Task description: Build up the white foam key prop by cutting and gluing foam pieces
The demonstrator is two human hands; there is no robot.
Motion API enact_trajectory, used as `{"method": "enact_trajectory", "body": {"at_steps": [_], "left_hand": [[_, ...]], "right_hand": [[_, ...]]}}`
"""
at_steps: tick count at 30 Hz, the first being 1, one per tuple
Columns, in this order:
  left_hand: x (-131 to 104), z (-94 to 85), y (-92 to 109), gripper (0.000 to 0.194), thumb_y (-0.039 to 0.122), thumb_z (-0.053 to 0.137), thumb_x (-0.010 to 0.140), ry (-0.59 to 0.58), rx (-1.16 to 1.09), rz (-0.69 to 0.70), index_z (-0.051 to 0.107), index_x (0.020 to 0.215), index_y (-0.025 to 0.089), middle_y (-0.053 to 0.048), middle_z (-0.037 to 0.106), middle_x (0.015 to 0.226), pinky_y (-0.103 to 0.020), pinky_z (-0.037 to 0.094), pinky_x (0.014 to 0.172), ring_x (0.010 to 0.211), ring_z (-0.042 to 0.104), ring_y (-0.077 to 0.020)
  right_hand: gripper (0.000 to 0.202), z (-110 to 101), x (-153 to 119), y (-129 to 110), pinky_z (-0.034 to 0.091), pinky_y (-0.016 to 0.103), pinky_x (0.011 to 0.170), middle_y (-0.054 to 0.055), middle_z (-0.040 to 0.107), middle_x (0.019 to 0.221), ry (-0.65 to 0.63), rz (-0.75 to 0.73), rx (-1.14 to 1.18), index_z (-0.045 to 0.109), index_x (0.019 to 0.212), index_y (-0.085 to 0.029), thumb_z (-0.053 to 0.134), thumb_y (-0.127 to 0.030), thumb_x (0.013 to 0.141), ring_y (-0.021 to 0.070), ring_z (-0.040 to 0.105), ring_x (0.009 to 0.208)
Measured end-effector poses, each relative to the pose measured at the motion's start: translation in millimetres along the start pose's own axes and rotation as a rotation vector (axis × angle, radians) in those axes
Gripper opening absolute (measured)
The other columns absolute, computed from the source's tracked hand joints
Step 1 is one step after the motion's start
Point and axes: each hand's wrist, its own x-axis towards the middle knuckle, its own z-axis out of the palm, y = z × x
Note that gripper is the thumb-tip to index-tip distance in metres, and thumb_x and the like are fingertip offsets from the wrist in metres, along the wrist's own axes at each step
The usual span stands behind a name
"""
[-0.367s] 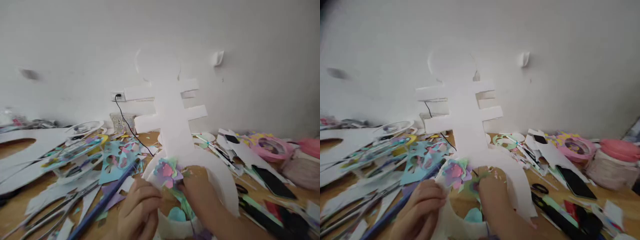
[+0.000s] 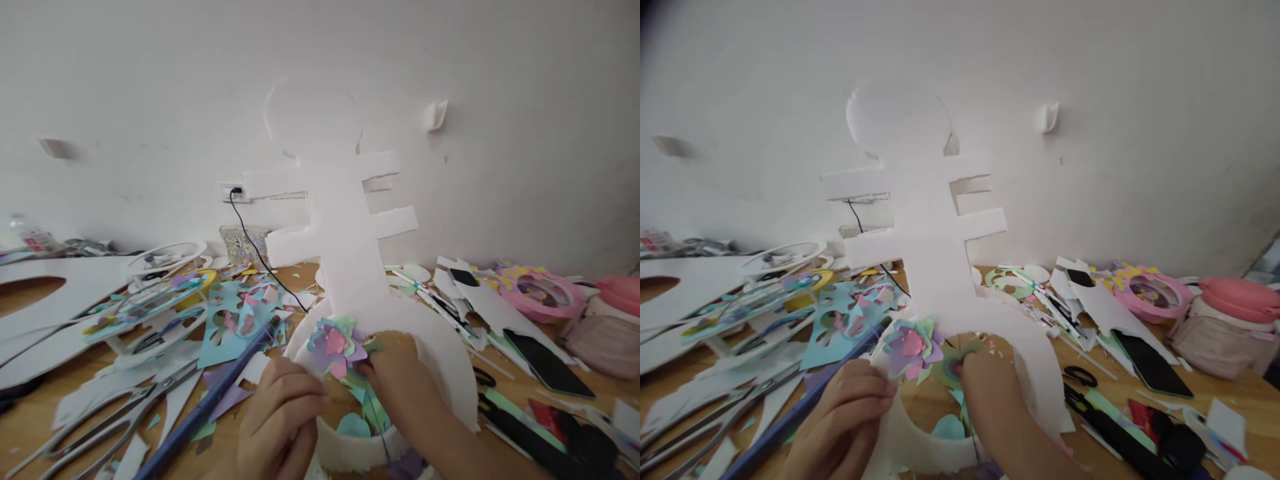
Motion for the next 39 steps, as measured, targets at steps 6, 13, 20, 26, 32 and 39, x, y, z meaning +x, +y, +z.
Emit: {"method": "enact_trajectory", "body": {"at_steps": [6,13,20,26,32,39], "left_hand": [[0,-1.3,-1,0.023,-0.002,0.042,0.091,-0.002,-0.03,-0.02,0.061,0.098,0.01,-0.007,0.063,0.09,-0.027,0.053,0.075,0.086,0.058,-0.0141],[1,-1.5,-6,0.018,0.006,0.044,0.097,0.015,-0.066,-0.024,0.061,0.097,0.011,-0.005,0.064,0.087,-0.025,0.052,0.071,0.083,0.059,-0.0132],[0,1.9,-8,0.019,0.006,0.044,0.096,0.054,-0.033,-0.008,0.062,0.093,0.013,-0.005,0.065,0.083,-0.027,0.052,0.069,0.078,0.061,-0.0138],[-7,-1.8,-12,0.021,0.014,0.042,0.1,0.031,-0.038,0.016,0.063,0.094,0.014,-0.006,0.068,0.081,-0.032,0.054,0.075,0.075,0.064,-0.0152],[-10,-3.4,-11,0.019,0.012,0.045,0.1,0.033,-0.059,0.003,0.063,0.095,0.014,-0.005,0.07,0.083,-0.031,0.054,0.08,0.078,0.065,-0.0146],[0,-2.8,-5,0.017,0.014,0.049,0.098,0.086,-0.041,0.028,0.064,0.089,0.016,-0.002,0.07,0.075,-0.03,0.056,0.072,0.07,0.064,-0.0141]], "right_hand": [[0.03,-20,-4,-9,0.049,0.032,0.067,0.014,0.077,0.097,-0.127,0.06,-0.089,0.077,0.098,-0.017,0.049,-0.026,0.098,0.0298,0.072,0.09],[0.033,-12,-1,-6,0.052,0.033,0.069,0.015,0.077,0.093,-0.115,0.076,-0.12,0.078,0.093,-0.016,0.047,-0.026,0.099,0.0303,0.073,0.089],[0.031,-4,3,-4,0.052,0.034,0.07,0.014,0.077,0.094,-0.108,0.025,-0.118,0.077,0.094,-0.015,0.046,-0.021,0.097,0.0303,0.073,0.089],[0.033,-4,7,-4,0.051,0.033,0.072,0.015,0.077,0.097,-0.11,0.026,-0.102,0.078,0.096,-0.015,0.045,-0.023,0.098,0.0298,0.073,0.09],[0.033,-8,9,-3,0.049,0.031,0.071,0.014,0.077,0.101,-0.119,0.032,-0.06,0.077,0.101,-0.017,0.046,-0.028,0.098,0.0283,0.072,0.092],[0.038,-15,6,-5,0.045,0.032,0.067,0.015,0.077,0.095,-0.084,0.03,-0.046,0.078,0.093,-0.014,0.044,-0.03,0.097,0.0288,0.073,0.088]]}}
